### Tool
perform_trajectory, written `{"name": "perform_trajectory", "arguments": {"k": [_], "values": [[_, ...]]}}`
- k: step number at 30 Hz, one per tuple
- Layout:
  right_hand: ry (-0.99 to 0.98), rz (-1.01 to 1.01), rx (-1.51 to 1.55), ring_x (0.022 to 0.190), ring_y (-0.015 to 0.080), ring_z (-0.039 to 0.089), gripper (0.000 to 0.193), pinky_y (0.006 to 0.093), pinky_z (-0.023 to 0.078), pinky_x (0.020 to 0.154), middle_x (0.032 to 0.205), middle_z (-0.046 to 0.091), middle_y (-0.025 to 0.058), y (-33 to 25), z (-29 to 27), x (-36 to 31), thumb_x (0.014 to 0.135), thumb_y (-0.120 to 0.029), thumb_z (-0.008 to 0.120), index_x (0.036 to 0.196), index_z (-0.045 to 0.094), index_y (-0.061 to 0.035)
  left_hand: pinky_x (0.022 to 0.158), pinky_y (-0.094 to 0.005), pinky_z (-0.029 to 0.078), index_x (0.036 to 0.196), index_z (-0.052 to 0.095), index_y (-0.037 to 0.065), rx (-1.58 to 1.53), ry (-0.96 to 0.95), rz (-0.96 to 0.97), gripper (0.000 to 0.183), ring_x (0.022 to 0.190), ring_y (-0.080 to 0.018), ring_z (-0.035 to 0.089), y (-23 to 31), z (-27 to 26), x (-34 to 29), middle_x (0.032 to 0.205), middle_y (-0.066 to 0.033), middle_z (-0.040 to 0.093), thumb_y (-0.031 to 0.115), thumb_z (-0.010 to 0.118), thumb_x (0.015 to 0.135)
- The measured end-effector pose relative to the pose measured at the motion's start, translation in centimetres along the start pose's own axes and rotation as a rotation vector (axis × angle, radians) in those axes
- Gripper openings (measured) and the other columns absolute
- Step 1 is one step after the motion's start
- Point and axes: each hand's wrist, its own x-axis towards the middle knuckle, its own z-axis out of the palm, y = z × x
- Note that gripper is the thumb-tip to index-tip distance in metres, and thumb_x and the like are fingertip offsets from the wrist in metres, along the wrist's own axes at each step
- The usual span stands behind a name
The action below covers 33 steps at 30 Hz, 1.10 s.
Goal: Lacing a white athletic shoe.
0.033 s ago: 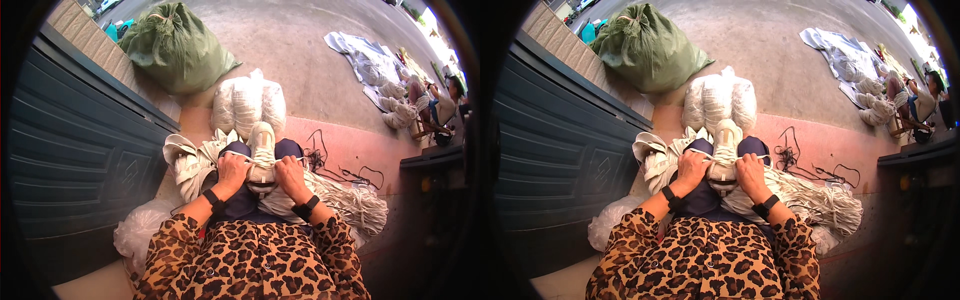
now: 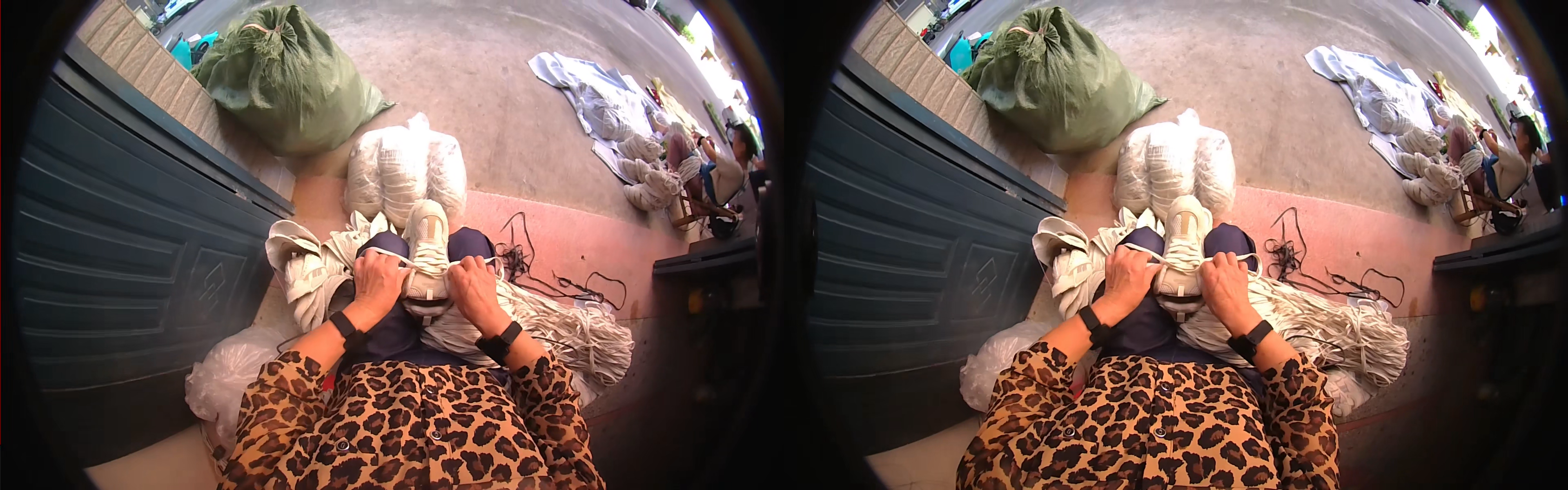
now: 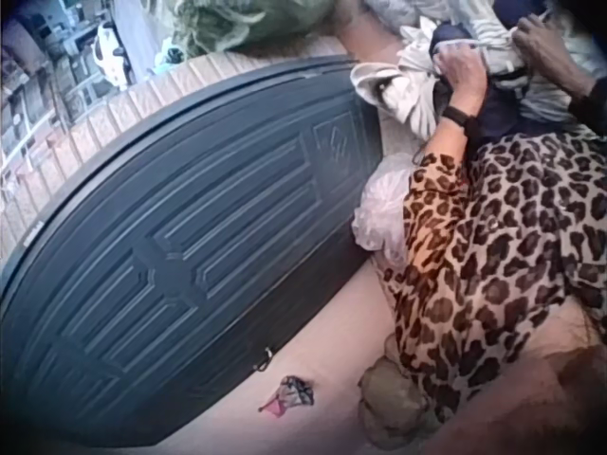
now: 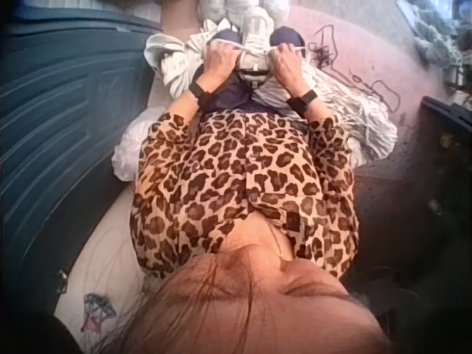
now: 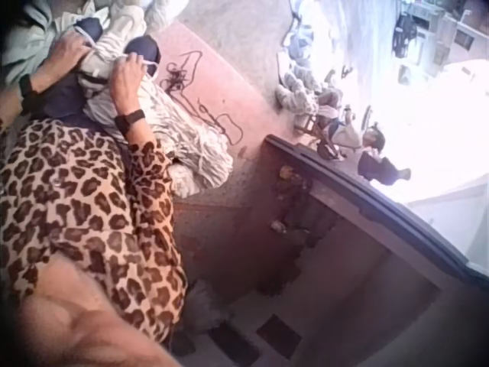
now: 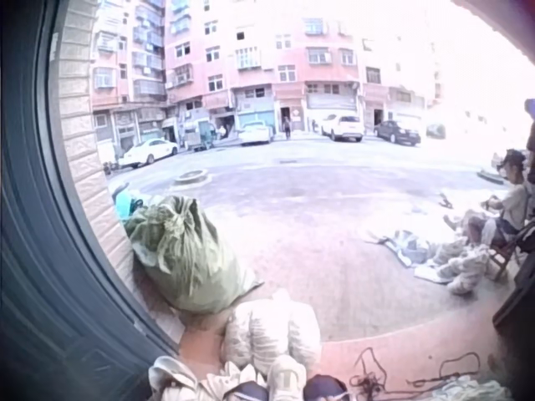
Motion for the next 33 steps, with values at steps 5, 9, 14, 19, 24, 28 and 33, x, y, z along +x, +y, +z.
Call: {"name": "perform_trajectory", "arguments": {"k": [5,9,14,19,24,28,33], "values": [[-0.017,0.049,-0.095,0.082,0.0234,0.047,0.018,0.0373,0.034,0.066,0.078,0.052,0.0076,-0.4,-0.7,-0.4,0.073,-0.026,0.059,0.074,0.061,-0.0078,0.069,-0.0389,0.034,0.074,0.057,0.008,0.152,-0.008,0.082,0.018,0.079,-0.0231,0.048,0.9,0.0,-1.2,0.073,-0.0047,0.057,0.025,0.063,0.072],[-0.044,0.11,-0.041,0.079,0.0263,0.048,0.015,0.0392,0.035,0.065,0.076,0.052,0.0099,0.6,0.3,-0.7,0.075,-0.021,0.055,0.074,0.06,-0.0063,0.07,-0.0384,0.034,0.079,0.057,0.009,0.024,-0.154,-0.022,0.018,0.083,-0.022,0.047,0.6,-0.1,-0.7,0.079,-0.0038,0.057,0.024,0.063,0.072],[0.019,0.13,0.161,0.079,0.0284,0.049,0.011,0.0413,0.037,0.066,0.077,0.054,0.0109,1.5,1.6,-1.1,0.077,-0.014,0.052,0.075,0.059,-0.0054,0.07,-0.036,0.036,0.076,0.059,0.01,0.015,0.043,0.188,0.014,0.083,-0.0214,0.048,2.3,-0.2,1.1,0.076,-0.0014,0.057,0.022,0.063,0.07],[0.015,0.171,0.341,0.077,0.024,0.05,0.007,0.036,0.039,0.067,0.075,0.054,0.0075,1.3,1.3,-0.8,0.076,-0.009,0.051,0.08,0.056,-0.006,0.063,-0.0365,0.035,0.079,0.054,0.007,0.116,-0.101,0.372,0.014,0.08,-0.0238,0.05,3.6,1.7,3.5,0.073,-0.0087,0.056,0.01,0.053,0.065],[0.006,-0.178,0.083,0.077,0.0228,0.048,0.013,0.0347,0.038,0.069,0.076,0.051,0.0057,1.7,0.7,-0.7,0.072,-0.012,0.049,0.083,0.054,-0.0076,0.06,-0.0372,0.036,0.072,0.047,0.005,0.208,0.072,0.364,0.015,0.074,-0.0257,0.05,1.5,2.0,4.6,0.063,-0.0091,0.054,0.011,0.06,0.066],[-0.012,-0.32,-0.076,0.079,0.0243,0.048,0.015,0.0344,0.037,0.07,0.078,0.05,0.0071,1.2,0.3,0.2,0.073,-0.011,0.049,0.087,0.053,-0.0061,0.055,-0.0343,0.043,0.069,0.051,0.003,-0.338,-0.145,0.038,0.014,0.061,-0.0231,0.054,0.8,1.5,5.9,0.065,-0.0088,0.056,0.008,0.064,0.069],[0.43,-0.276,0.444,0.074,0.0314,0.05,0.019,0.0355,0.042,0.067,0.078,0.05,0.0145,-2.1,-7.2,3.7,0.07,0.006,0.05,0.087,0.05,-0.0026,0.058,-0.0223,0.043,0.074,0.058,0.0,-0.887,-0.45,-0.241,0.013,0.064,-0.0068,0.051,2.0,1.7,7.8,0.068,-0.0008,0.057,0.01,0.065,0.069]]}}
